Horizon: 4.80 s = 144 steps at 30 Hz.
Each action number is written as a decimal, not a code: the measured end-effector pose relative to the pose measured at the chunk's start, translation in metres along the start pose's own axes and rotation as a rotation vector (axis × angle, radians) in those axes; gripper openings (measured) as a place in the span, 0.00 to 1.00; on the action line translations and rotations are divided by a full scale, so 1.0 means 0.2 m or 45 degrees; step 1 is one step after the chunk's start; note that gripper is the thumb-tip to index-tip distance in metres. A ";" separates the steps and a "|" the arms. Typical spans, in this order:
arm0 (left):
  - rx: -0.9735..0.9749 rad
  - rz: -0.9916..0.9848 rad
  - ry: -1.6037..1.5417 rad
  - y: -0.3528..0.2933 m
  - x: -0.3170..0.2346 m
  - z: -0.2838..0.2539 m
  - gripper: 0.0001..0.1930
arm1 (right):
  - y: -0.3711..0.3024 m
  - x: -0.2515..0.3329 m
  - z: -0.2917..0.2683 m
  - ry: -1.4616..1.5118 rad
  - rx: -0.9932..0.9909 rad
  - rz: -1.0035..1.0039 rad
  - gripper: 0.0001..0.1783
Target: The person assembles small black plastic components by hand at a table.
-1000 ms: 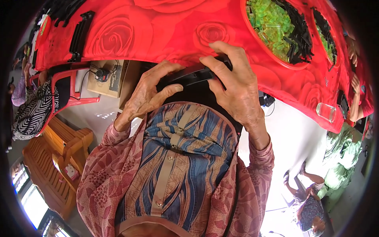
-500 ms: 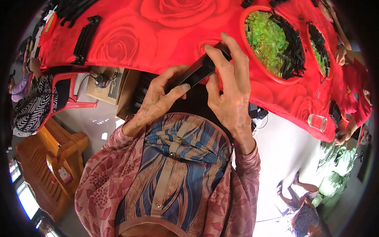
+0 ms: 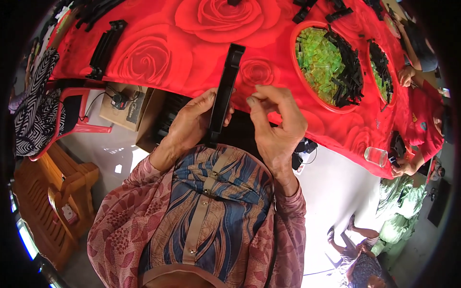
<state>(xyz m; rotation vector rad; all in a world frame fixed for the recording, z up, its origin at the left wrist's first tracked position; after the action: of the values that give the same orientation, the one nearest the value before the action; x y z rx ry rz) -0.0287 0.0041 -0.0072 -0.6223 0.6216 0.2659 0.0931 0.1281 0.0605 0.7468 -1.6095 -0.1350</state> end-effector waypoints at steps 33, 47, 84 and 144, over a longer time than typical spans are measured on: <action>-0.129 0.169 0.162 -0.06 0.09 0.01 0.17 | -0.06 -0.05 0.15 -0.317 0.214 -0.171 0.24; -0.148 0.072 -0.038 -0.02 0.07 -0.02 0.18 | -0.10 -0.07 0.18 -0.213 0.139 -0.338 0.25; -0.298 0.491 0.436 0.01 -0.04 -0.20 0.10 | -0.14 -0.34 0.02 -0.141 -0.100 0.248 0.12; -1.557 1.791 2.077 0.12 -1.00 -0.81 0.18 | -0.13 -0.32 0.06 -0.449 -0.021 -0.148 0.07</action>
<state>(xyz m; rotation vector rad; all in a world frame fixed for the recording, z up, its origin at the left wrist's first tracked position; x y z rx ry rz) -0.2699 -0.0854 0.0007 -1.4649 2.5492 1.6033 0.0921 0.1384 -0.0093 0.8371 -1.8945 -0.3809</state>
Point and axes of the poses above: each hand's wrist, its own y-axis towards the middle knuckle, its own z-axis out of the palm, x = y × z, the point moved 2 cm from there along y, towards the middle knuckle, and after that the axes turned 13 degrees about -x, right-handed, at the moved point
